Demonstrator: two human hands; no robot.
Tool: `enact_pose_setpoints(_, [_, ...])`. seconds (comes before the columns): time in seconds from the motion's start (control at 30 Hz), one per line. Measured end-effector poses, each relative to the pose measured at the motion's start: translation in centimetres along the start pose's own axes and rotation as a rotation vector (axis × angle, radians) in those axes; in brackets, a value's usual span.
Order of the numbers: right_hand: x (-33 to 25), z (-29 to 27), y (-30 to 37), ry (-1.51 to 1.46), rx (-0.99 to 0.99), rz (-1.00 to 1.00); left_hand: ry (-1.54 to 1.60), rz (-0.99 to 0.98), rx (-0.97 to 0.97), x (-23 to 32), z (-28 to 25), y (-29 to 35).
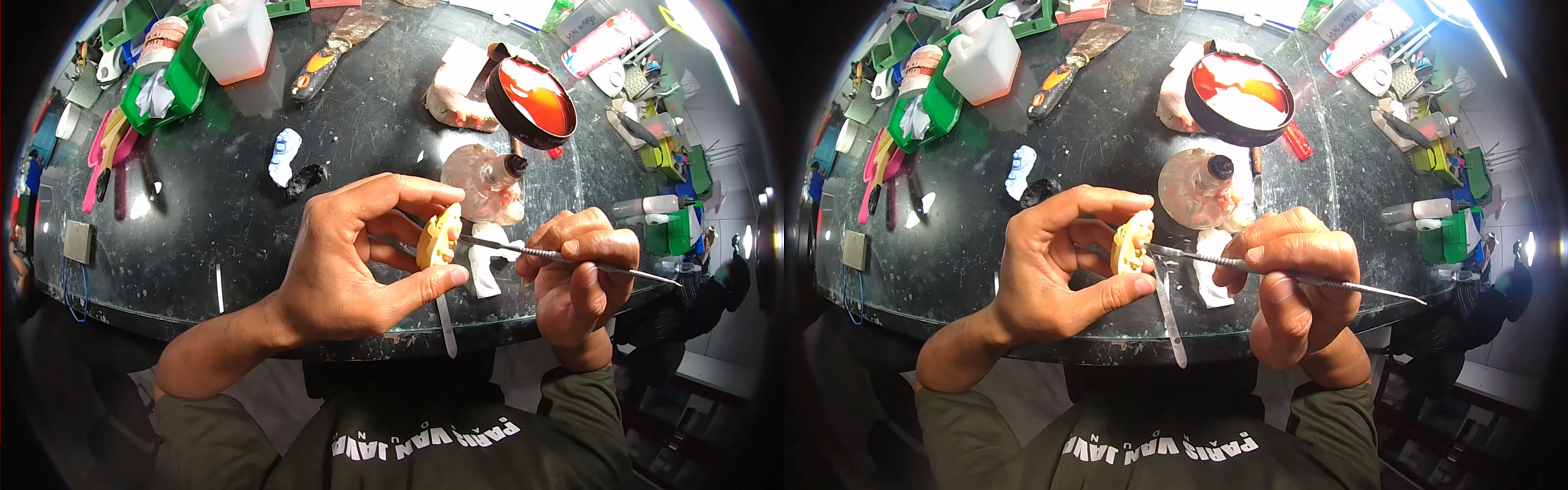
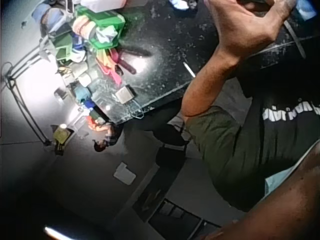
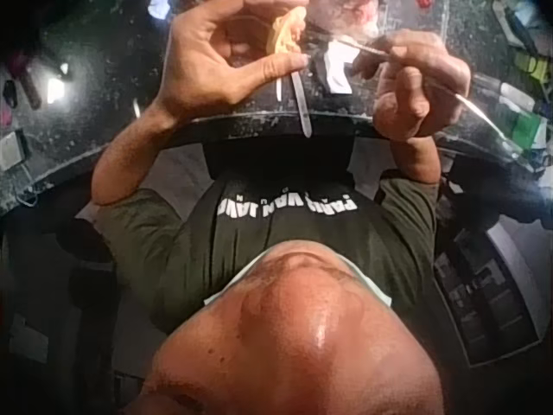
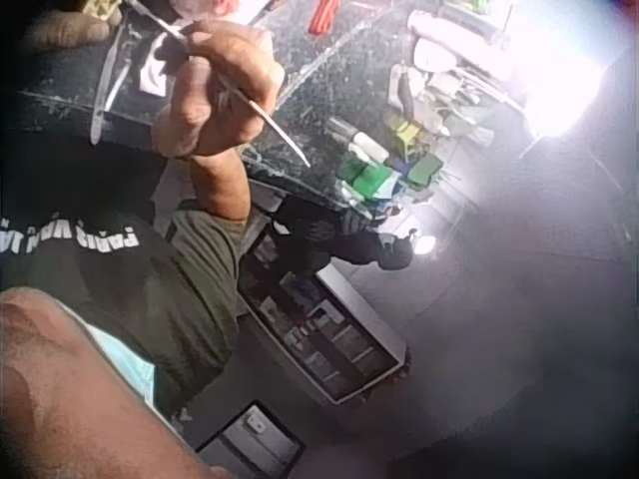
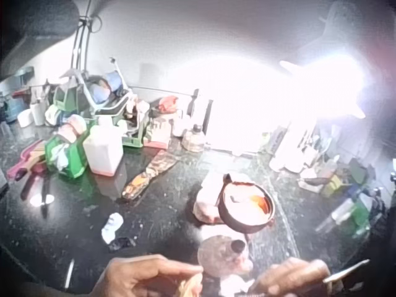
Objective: The person holds a dental model and sculpts wax onto it using a metal dental tool.
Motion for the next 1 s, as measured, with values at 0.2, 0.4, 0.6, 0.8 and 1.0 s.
enact_pose_setpoints(0.2, [0.03,-0.03,-0.02,-0.016,0.013,0.008,-0.003,0.011,-0.007,-0.06,0.03,-0.09])
enact_pose_setpoints(0.4, [0.09,-0.02,0.03,0.001,-0.001,0.010,0.006,0.003,-0.003,-0.18,-0.01,-0.09])
enact_pose_setpoints(0.6, [-0.01,-0.10,0.08,0.007,0.004,0.008,0.001,0.003,0.001,0.04,0.01,-0.05])
enact_pose_setpoints(0.8, [0.00,-0.12,0.04,0.007,0.014,0.020,0.004,0.002,0.001,-0.04,-0.04,-0.08])
enact_pose_setpoints(1.0, [0.05,-0.11,0.07,0.016,0.011,0.013,0.001,0.006,-0.001,-0.14,-0.03,-0.10])
Point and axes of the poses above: each hand's wrist, its own y-axis away from the middle knuckle, its own z-axis out of the palm, x = y × z, the point moved 10 cm from there along -y, towards the middle knuckle, and after that the axes turned 3 degrees about -x, right-handed, at the moved point
